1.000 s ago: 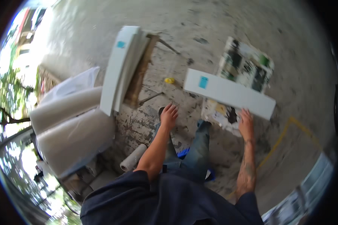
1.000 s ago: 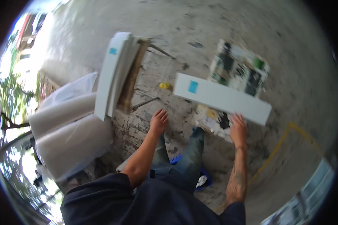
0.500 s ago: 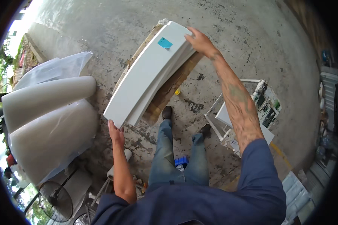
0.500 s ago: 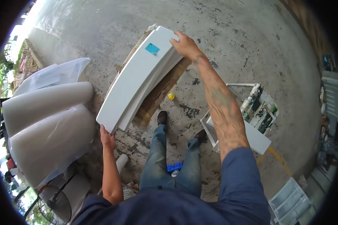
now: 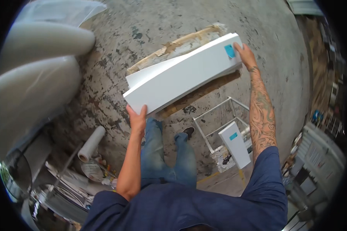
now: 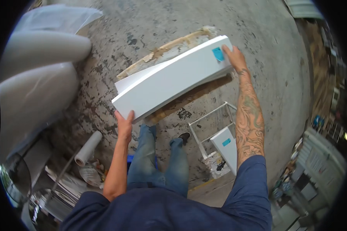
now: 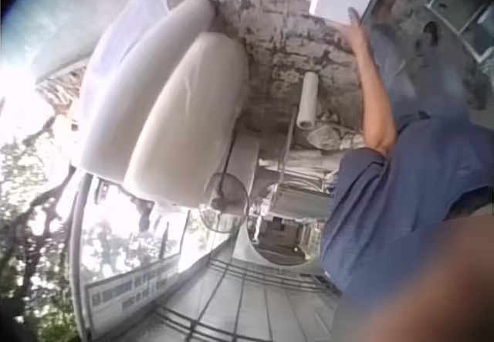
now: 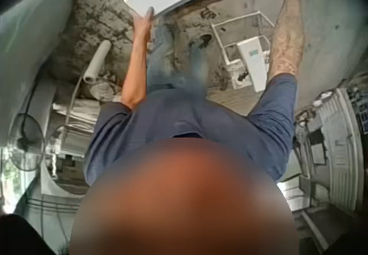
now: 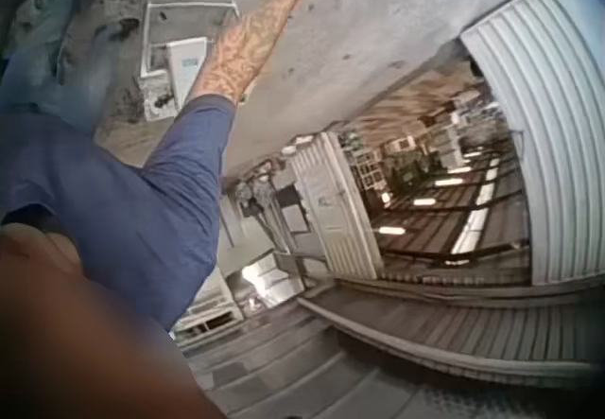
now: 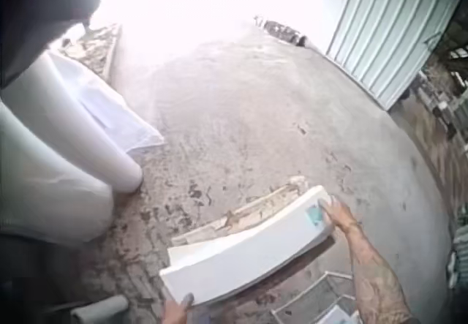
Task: Wiping down white furniture panels with a cloth and preparing bubble wrap for packing.
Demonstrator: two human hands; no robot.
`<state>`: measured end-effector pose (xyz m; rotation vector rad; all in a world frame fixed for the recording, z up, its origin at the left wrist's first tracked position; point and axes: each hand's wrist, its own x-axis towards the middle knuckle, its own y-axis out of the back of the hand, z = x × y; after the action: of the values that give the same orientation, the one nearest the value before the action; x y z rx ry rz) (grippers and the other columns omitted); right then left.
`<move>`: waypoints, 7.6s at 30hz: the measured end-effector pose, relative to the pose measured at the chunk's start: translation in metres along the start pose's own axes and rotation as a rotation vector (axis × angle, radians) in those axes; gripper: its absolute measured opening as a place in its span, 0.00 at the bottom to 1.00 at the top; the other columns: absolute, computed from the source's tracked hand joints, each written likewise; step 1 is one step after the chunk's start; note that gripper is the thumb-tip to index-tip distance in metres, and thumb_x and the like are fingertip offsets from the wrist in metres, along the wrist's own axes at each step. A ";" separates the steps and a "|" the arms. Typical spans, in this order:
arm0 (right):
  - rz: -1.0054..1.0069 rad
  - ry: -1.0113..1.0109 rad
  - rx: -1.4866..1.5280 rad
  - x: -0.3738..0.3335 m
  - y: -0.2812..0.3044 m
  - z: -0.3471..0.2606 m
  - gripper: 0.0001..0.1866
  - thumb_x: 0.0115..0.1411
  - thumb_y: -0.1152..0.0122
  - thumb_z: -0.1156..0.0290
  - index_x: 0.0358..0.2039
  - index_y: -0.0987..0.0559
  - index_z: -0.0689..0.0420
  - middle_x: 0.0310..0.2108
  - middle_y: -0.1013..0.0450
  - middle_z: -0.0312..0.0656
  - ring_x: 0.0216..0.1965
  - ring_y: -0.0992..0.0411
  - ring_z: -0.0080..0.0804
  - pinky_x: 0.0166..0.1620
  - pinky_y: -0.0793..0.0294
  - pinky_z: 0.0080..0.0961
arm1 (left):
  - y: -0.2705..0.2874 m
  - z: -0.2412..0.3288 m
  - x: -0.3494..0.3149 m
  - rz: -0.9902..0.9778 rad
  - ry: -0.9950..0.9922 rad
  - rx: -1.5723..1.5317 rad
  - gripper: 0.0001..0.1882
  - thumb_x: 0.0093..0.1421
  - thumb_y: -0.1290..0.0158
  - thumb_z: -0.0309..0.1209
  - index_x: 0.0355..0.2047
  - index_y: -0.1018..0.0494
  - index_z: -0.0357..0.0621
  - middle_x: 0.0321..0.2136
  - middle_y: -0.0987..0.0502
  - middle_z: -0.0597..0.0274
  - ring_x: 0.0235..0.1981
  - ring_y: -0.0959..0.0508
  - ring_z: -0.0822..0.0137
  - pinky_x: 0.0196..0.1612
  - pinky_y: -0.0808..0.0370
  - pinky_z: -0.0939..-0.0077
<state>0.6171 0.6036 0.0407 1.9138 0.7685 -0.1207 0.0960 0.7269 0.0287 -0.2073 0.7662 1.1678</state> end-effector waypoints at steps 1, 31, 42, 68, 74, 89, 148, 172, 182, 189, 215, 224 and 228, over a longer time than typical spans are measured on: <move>-0.016 0.020 -0.010 0.003 0.004 -0.006 0.37 0.59 0.44 0.39 0.53 0.24 0.61 0.50 0.24 0.54 0.52 0.26 0.46 0.55 0.30 0.40 | -0.003 0.003 -0.001 -0.121 0.026 -0.015 0.34 0.66 0.45 0.36 0.65 0.49 0.40 0.60 0.36 0.52 0.60 0.35 0.63 0.61 0.36 0.67; 0.487 0.029 0.256 -0.068 -0.059 0.025 0.32 0.53 0.37 0.38 0.42 0.17 0.55 0.36 0.19 0.50 0.38 0.20 0.47 0.45 0.20 0.38 | 0.077 0.023 0.065 -0.223 0.275 -0.320 0.27 0.68 0.49 0.44 0.60 0.33 0.39 0.57 0.27 0.57 0.57 0.28 0.60 0.60 0.31 0.62; 0.389 0.005 0.516 -0.124 -0.047 0.059 0.39 0.52 0.36 0.39 0.45 0.22 0.68 0.42 0.22 0.56 0.47 0.23 0.50 0.52 0.25 0.40 | 0.059 0.047 0.061 -0.296 0.171 -0.178 0.29 0.68 0.50 0.46 0.63 0.36 0.42 0.61 0.30 0.57 0.60 0.29 0.55 0.59 0.28 0.54; 0.994 -0.975 0.798 -0.627 -0.027 0.492 0.24 0.61 0.37 0.49 0.40 0.22 0.61 0.36 0.21 0.45 0.38 0.23 0.33 0.42 0.26 0.31 | -0.306 -0.059 -0.208 -0.919 -0.021 0.652 0.25 0.64 0.44 0.38 0.58 0.33 0.41 0.52 0.27 0.58 0.52 0.29 0.65 0.56 0.34 0.69; 0.888 -1.031 0.866 -0.659 -0.029 0.527 0.24 0.62 0.37 0.52 0.45 0.22 0.62 0.41 0.21 0.46 0.42 0.23 0.34 0.45 0.26 0.30 | -0.337 -0.084 -0.243 -0.868 -0.019 0.735 0.30 0.63 0.43 0.43 0.60 0.35 0.40 0.53 0.28 0.57 0.54 0.31 0.65 0.58 0.37 0.68; 0.676 -0.728 0.888 -0.676 -0.046 0.561 0.25 0.64 0.38 0.56 0.56 0.26 0.59 0.45 0.22 0.45 0.48 0.23 0.34 0.47 0.26 0.32 | -0.330 -0.084 -0.247 -0.771 -0.200 0.884 0.30 0.64 0.41 0.36 0.62 0.38 0.42 0.46 0.24 0.56 0.44 0.26 0.67 0.45 0.29 0.70; 0.257 -0.112 0.105 -0.092 -0.075 0.032 0.39 0.53 0.34 0.54 0.60 0.32 0.64 0.52 0.26 0.59 0.54 0.27 0.54 0.57 0.29 0.41 | 0.008 -0.002 0.038 0.010 0.174 -0.216 0.27 0.63 0.42 0.44 0.57 0.40 0.54 0.48 0.28 0.67 0.43 0.27 0.63 0.40 0.29 0.67; 1.000 -1.094 0.821 -0.712 -0.045 0.462 0.28 0.67 0.41 0.54 0.57 0.32 0.62 0.51 0.31 0.43 0.50 0.32 0.32 0.55 0.33 0.31 | -0.246 -0.129 -0.275 -0.827 -0.072 0.489 0.30 0.63 0.42 0.32 0.62 0.39 0.36 0.55 0.29 0.53 0.57 0.30 0.64 0.61 0.36 0.70; 0.824 -0.907 0.994 -0.677 -0.021 0.514 0.33 0.67 0.44 0.50 0.62 0.34 0.64 0.59 0.33 0.49 0.57 0.32 0.37 0.57 0.32 0.34 | -0.274 -0.131 -0.294 -0.444 -0.524 0.910 0.38 0.59 0.40 0.46 0.63 0.37 0.35 0.58 0.39 0.39 0.60 0.36 0.45 0.63 0.38 0.59; 0.756 -0.716 -0.026 -0.691 -0.017 0.523 0.26 0.61 0.36 0.60 0.56 0.27 0.60 0.57 0.32 0.53 0.57 0.33 0.52 0.59 0.35 0.45 | -0.259 -0.123 -0.277 -0.257 -0.785 1.019 0.42 0.58 0.40 0.45 0.66 0.42 0.35 0.62 0.44 0.34 0.64 0.42 0.40 0.66 0.42 0.57; -0.039 -0.013 0.236 -0.017 -0.036 0.030 0.38 0.62 0.39 0.55 0.64 0.37 0.68 0.61 0.33 0.59 0.62 0.33 0.43 0.62 0.34 0.35 | -0.011 0.007 0.074 -0.016 -0.107 -0.056 0.29 0.63 0.43 0.35 0.59 0.37 0.32 0.53 0.26 0.53 0.53 0.27 0.62 0.55 0.32 0.69; 0.072 -0.128 0.381 -0.008 -0.045 0.020 0.38 0.55 0.32 0.53 0.54 0.30 0.74 0.49 0.25 0.52 0.49 0.26 0.38 0.51 0.26 0.31 | -0.005 0.012 0.068 0.009 0.045 -0.389 0.35 0.60 0.41 0.30 0.63 0.42 0.30 0.55 0.28 0.51 0.54 0.27 0.61 0.57 0.33 0.69; 0.446 -0.011 0.368 -0.059 -0.045 -0.010 0.40 0.55 0.33 0.49 0.56 0.32 0.70 0.50 0.27 0.54 0.52 0.28 0.43 0.55 0.29 0.33 | 0.030 0.034 0.052 0.186 0.003 -0.236 0.31 0.59 0.42 0.29 0.61 0.39 0.34 0.52 0.30 0.53 0.51 0.29 0.64 0.52 0.32 0.68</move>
<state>0.5428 0.5977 0.0337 2.3868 0.3073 0.0058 0.0934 0.7957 0.0281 -0.3393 0.6597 1.4359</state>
